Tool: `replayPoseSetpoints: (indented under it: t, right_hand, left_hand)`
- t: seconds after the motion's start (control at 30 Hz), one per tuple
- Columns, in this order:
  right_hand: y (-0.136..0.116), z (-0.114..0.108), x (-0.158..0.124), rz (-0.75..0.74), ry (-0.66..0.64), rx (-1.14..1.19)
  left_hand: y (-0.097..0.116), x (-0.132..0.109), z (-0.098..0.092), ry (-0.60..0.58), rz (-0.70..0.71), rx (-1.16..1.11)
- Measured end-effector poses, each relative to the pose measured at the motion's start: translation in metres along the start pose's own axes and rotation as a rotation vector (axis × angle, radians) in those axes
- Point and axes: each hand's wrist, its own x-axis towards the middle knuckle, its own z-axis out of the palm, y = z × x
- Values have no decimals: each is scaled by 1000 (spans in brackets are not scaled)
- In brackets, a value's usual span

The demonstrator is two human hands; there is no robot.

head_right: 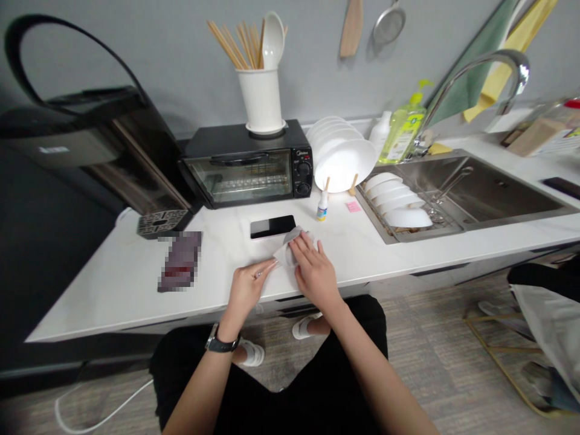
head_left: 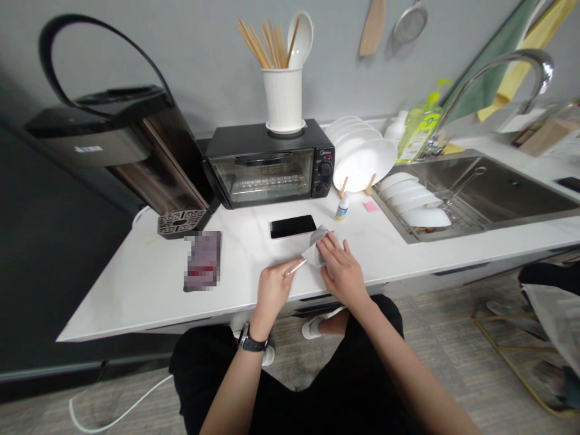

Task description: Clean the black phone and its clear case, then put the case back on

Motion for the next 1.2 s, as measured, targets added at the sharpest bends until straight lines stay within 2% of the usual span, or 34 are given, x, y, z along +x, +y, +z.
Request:
replayPoseSetpoints:
  t: [0.1,0.2,0.3,0.37,0.43,0.5,0.63,0.7,0.77,0.83,0.97,1.03,1.1,1.2]
  right_hand:
    - [2,1,6,44,39,8]
    - [-25,12,3,15,49,72]
    - [-59,23,-7,-112,0,153]
    - [-71,26,-12,-185,-31,176]
    - [-68,24,-13,-213,-44,162]
    - [-52,17,-10,-182,-53,124]
    - [-9,-1,2,23,-16,40]
    - [1,-5,6,91,23,22]
    - [-5,-3,7,116,48,35]
    - [-23,5,4,95,49,71]
    - [-70,22,-6,-65,-16,161]
    - [-80,25,-9,-136,-34,186]
    - [-76,23,-10,-171,-46,174]
    - [-47,12,-7,-133,-66,113]
  left_hand:
    - [2,1,1,0,-2,-43]
    - [2,1,-1,-6,-12,12]
    - [0,0,-3,27,41,25]
    - [-2,-2,-4,49,93,-19]
    - [-2,-2,-5,43,112,-34]
    - [-1,-2,-5,25,84,-5]
    - [3,0,-3,4,-7,0]
    - [4,1,-2,-3,-27,-42]
    - [5,2,-1,-1,-37,-57]
    - [5,2,-1,9,-41,-25]
    - [1,-1,-1,42,-17,-8]
    - [-1,-3,-2,48,-2,-32]
    - [-2,-2,-3,34,9,-29]
    - [1,1,-6,3,0,15]
